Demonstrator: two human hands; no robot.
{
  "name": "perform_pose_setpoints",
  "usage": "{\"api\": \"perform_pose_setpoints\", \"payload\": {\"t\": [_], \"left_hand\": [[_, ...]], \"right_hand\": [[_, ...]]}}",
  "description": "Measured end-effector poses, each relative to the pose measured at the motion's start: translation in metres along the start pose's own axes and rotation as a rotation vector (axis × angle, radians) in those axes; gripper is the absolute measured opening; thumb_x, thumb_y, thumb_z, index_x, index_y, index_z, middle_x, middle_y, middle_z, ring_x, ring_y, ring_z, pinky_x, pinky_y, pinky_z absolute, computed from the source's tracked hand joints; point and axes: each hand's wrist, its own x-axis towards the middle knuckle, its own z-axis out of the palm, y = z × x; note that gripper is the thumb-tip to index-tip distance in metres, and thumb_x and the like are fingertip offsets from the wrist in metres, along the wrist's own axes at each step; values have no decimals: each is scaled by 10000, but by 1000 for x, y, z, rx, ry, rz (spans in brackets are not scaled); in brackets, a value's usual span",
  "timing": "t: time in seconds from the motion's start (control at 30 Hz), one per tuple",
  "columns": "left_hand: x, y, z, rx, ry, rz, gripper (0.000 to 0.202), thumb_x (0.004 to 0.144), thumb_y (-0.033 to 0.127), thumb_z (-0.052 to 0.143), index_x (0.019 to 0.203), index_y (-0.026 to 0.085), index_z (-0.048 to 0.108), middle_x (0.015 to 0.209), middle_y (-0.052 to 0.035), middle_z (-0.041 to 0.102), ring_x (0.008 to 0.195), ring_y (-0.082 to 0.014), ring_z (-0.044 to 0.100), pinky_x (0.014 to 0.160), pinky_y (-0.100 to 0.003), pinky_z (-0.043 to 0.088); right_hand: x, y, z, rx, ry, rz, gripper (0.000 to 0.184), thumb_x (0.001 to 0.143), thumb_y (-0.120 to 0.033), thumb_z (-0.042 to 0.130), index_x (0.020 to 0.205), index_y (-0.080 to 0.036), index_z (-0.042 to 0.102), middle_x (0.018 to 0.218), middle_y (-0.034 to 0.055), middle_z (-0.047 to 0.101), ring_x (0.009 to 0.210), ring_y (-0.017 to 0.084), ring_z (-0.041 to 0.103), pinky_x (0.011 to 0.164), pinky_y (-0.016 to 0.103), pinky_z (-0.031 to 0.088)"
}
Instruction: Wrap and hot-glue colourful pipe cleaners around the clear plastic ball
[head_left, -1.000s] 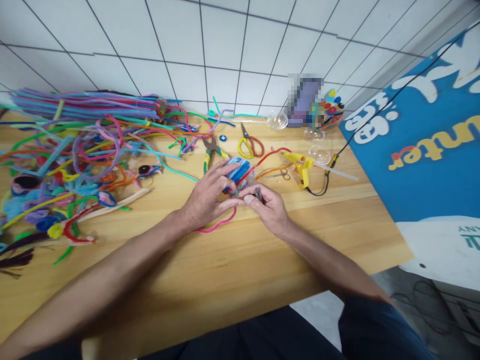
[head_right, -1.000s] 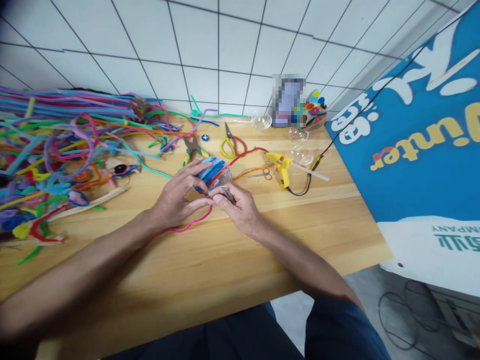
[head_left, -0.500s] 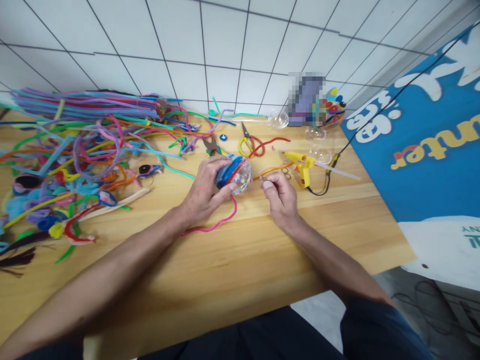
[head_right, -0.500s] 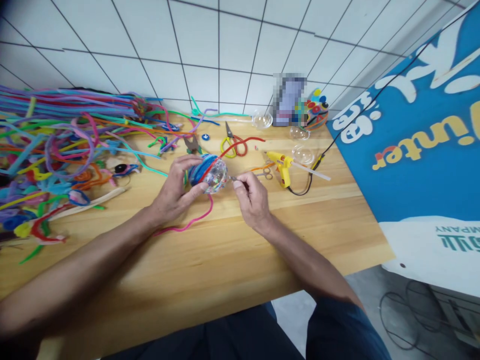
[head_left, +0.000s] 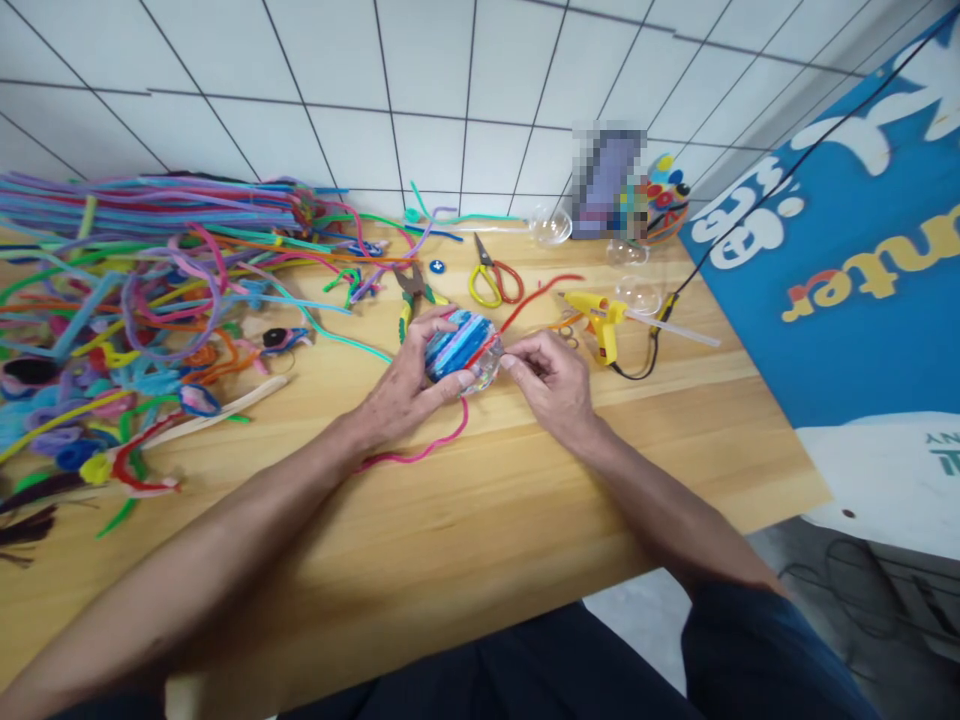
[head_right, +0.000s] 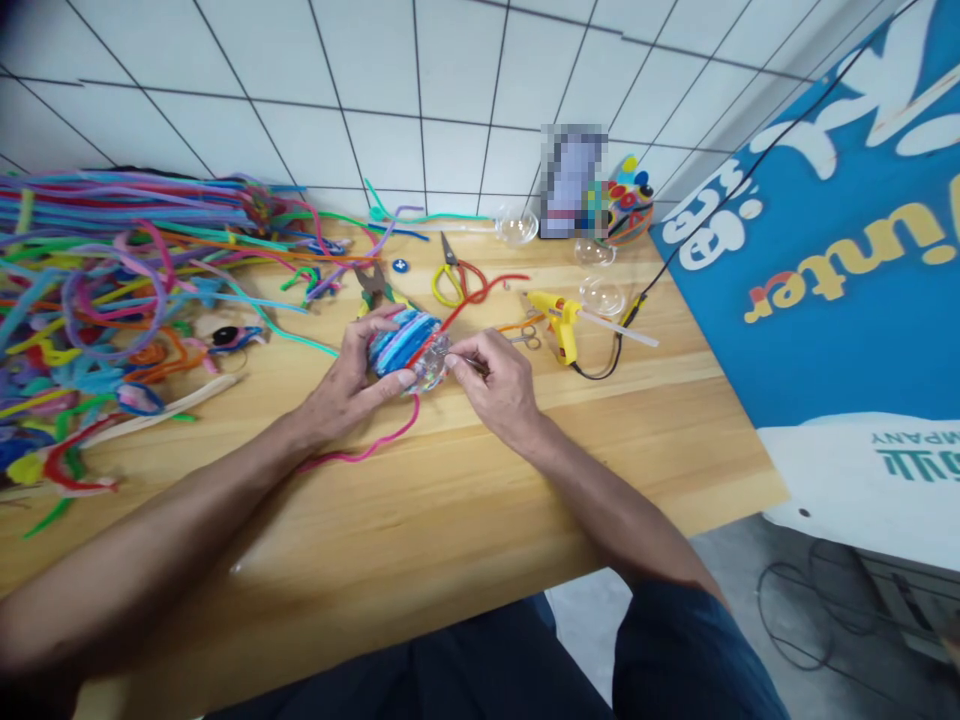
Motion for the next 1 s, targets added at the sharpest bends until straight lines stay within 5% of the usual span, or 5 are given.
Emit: {"api": "perform_pose_setpoints", "payload": {"t": [0.73, 1.0], "left_hand": [[1, -4, -1, -29, 9, 10, 559, 1072, 537, 690, 1515, 316, 430, 1647, -174, 517, 1544, -338, 569, 1219, -553, 563], [1, -7, -1, -31, 8, -8, 570, 1070, 566, 679, 1517, 312, 432, 1635, -171, 522, 1573, -341, 540, 1243, -564, 544]], "right_hand": [[0, -2, 7, 21, 26, 18, 128, 976, -278, 725, 853, -245, 707, 778, -12, 677, 682, 154, 569, 684, 323, 490], [-4, 4, 12, 195, -39, 192, 207, 979, -409, 766, 878, -240, 701, 738, -25, 661, 622, 139, 535, 584, 295, 428]]}}
